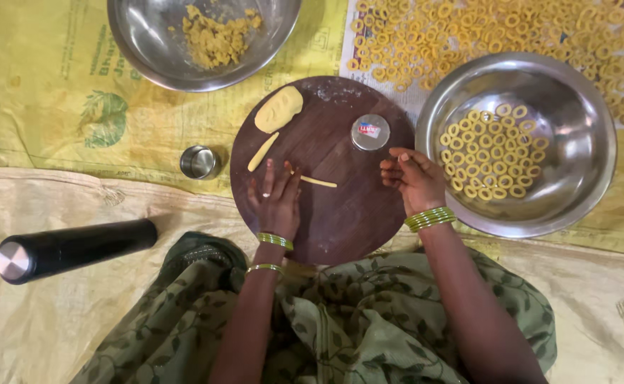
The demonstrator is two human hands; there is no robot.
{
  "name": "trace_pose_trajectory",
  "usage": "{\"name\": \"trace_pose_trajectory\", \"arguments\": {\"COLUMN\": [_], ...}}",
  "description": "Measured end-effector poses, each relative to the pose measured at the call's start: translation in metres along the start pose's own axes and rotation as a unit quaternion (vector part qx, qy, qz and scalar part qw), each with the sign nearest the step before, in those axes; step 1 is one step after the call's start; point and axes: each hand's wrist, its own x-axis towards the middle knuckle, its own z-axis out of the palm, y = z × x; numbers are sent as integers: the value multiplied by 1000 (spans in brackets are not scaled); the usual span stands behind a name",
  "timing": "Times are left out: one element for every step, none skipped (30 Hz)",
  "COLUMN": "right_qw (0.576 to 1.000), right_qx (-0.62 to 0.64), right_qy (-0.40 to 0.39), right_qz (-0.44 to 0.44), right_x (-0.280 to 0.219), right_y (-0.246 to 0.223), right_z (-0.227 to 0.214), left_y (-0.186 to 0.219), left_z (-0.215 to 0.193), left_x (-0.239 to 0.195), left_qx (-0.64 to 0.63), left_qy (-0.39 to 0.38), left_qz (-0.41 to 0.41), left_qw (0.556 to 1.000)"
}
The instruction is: The person rolls small pieces of dough into thin strips on a wooden board, then joins the ends to form rings. The rings are placed into a metal bowl, and additional rings are arranged in the bowl.
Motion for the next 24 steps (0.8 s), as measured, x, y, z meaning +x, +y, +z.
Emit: {"name": "trace_pose_trajectory", "arguments": {"right_qw": [1000, 1000, 1000, 1000, 1000, 1000, 1000, 1000, 1000, 1000, 1000, 1000, 1000, 1000, 1000, 1000, 1000, 1000, 1000, 1000, 1000, 1000, 1000, 1000], "right_qx": [0, -3, -6, -11, -10, -10, -11, -12, -12, -11, -9, -5, -1, 6, 13, 19, 15, 11, 7, 4, 1, -2, -8, -15], "right_qy": [3, 6, 9, 13, 14, 17, 20, 18, 16, 11, 10, 9, 7, 4, 2, -2, -4, -7, -10, -11, -12, -12, -9, -5], "right_qz": [1, 2, 3, 2, 4, 5, 6, 4, 3, 5, 3, 1, 0, 2, 5, 6, 4, 1, -2, 2, 5, 7, 8, 7], "right_x": [0, 1, 2, 3, 3, 4, 5, 4, 3, 3, 2, 2, 2, 1, 1, 2, 1, 1, 1, 0, -1, -1, -2, -2], "right_y": [0, 1, 1, 1, 2, 3, 4, 4, 4, 5, 3, 3, 2, 2, 1, 0, 0, 0, 0, 0, 0, 0, 1, 1], "right_z": [1, 1, 2, 0, 1, 1, 0, -2, -5, -6, -8, -9, -9, -10, -10, -8, -6, -3, 0, 2, 4, 5, 6, 6], "left_y": [3, 6, 9, 13, 15, 17, 19, 20, 19, 17, 16, 14, 12, 9, 6, 2, -2, -5, -8, -11, -12, -13, -12, -8], "left_z": [1, 1, 2, 3, 3, 4, 6, 6, 7, 6, 4, 1, -2, -6, -12, -18, -23, -27, -29, -28, -27, -26, -22, -16], "left_x": [0, 2, 4, 7, 12, 18, 24, 27, 31, 32, 30, 25, 19, 9, -5, -16, -26, -35, -41, -43, -43, -41, -35, -25], "left_qx": [14, 32, 50, 66, 50, 31, 11, 16, 20, 28, 37, 48, 59, 55, 50, 46, 48, 52, 55, 59, 64, 68, 68, 67], "left_qy": [-11, -27, -43, -59, -79, -97, -116, -131, -147, -164, -170, -177, -184, -197, -211, -223, -242, -261, -280, -263, -246, -227, -219, -211], "left_qz": [-2, 0, 3, 6, 14, 23, 32, 43, 53, 61, 72, 83, 94, 99, 103, 107, 115, 122, 128, 133, 137, 143, 136, 130], "left_qw": [1000, 999, 998, 996, 996, 995, 993, 990, 988, 984, 982, 980, 977, 974, 971, 968, 962, 956, 950, 954, 957, 961, 964, 967]}}
